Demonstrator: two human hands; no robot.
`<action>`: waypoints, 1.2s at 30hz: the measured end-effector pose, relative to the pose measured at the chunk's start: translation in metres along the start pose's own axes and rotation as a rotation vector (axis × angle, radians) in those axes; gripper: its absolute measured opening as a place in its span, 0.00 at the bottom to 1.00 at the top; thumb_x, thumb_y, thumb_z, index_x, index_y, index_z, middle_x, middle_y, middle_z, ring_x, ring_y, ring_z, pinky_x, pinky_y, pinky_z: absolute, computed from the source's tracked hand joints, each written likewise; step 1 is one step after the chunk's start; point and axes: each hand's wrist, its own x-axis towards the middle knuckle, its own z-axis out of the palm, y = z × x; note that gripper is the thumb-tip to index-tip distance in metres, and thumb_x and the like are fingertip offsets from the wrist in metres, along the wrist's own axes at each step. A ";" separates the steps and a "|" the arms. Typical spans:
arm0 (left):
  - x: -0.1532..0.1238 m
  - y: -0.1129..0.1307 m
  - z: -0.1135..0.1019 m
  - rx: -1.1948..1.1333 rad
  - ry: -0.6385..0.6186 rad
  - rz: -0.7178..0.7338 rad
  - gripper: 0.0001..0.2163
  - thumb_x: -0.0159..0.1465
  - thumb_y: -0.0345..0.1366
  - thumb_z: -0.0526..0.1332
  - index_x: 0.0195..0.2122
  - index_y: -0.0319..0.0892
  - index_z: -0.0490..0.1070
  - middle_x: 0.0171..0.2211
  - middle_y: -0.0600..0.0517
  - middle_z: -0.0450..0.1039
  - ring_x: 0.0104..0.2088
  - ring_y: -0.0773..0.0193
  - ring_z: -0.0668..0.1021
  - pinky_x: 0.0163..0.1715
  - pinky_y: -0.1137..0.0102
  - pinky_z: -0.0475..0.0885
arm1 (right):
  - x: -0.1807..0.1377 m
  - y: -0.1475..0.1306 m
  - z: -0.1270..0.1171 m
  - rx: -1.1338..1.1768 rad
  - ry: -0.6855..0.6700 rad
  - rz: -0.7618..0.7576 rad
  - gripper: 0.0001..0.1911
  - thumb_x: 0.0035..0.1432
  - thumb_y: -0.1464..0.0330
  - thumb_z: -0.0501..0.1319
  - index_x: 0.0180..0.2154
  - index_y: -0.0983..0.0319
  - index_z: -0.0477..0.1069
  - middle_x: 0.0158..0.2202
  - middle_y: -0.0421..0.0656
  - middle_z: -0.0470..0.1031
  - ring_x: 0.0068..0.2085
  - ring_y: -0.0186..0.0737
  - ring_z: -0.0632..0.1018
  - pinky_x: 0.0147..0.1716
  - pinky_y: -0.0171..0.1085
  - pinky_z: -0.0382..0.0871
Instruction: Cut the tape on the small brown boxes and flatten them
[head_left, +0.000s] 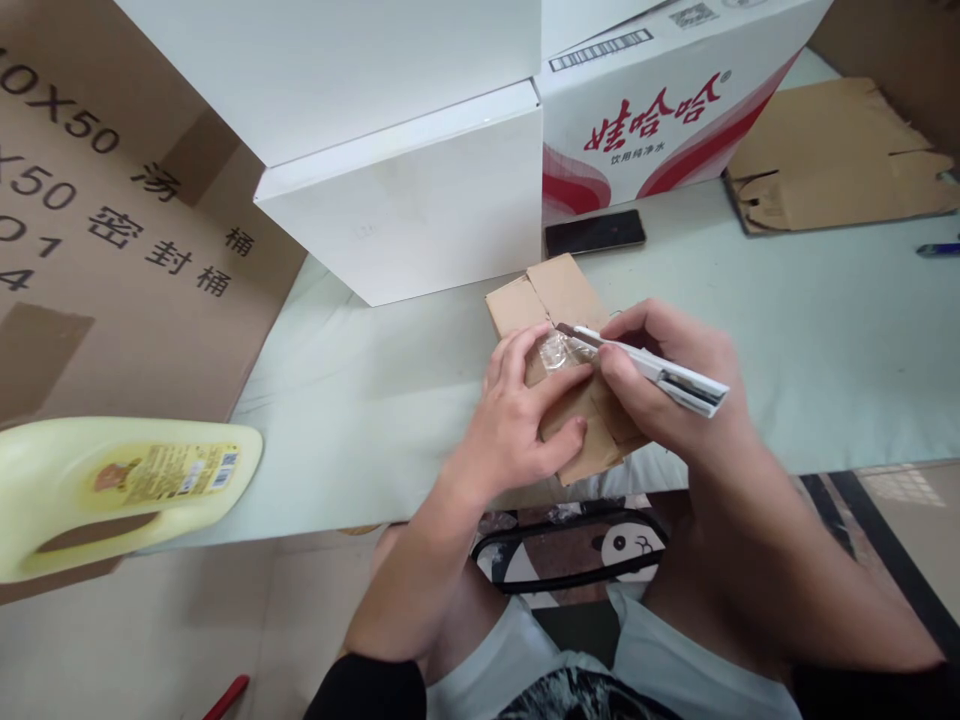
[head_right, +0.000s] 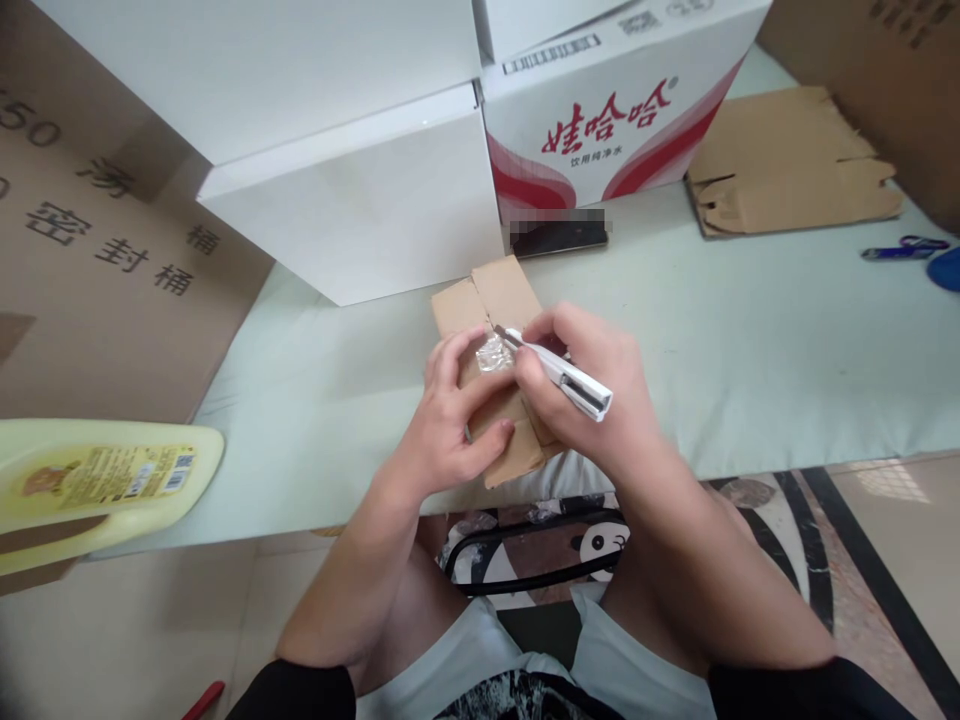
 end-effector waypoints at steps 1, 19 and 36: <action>0.000 0.000 0.000 -0.002 -0.003 0.000 0.22 0.66 0.43 0.60 0.61 0.49 0.69 0.71 0.41 0.51 0.72 0.39 0.57 0.70 0.41 0.55 | 0.000 0.000 0.000 -0.013 -0.002 -0.018 0.04 0.58 0.66 0.62 0.31 0.57 0.69 0.26 0.38 0.75 0.25 0.37 0.73 0.27 0.38 0.66; -0.001 -0.009 0.005 -0.052 0.078 0.020 0.28 0.65 0.47 0.62 0.63 0.46 0.54 0.68 0.36 0.59 0.70 0.42 0.62 0.69 0.43 0.58 | -0.003 -0.003 -0.004 -0.015 -0.048 -0.196 0.07 0.49 0.72 0.61 0.25 0.57 0.63 0.24 0.38 0.67 0.23 0.35 0.66 0.23 0.37 0.59; -0.005 -0.025 0.000 -0.007 0.133 0.038 0.20 0.69 0.48 0.56 0.58 0.47 0.73 0.71 0.41 0.49 0.71 0.36 0.58 0.69 0.40 0.57 | 0.010 0.054 -0.001 0.373 0.561 0.028 0.10 0.65 0.61 0.58 0.32 0.58 0.69 0.35 0.44 0.81 0.23 0.36 0.76 0.18 0.34 0.60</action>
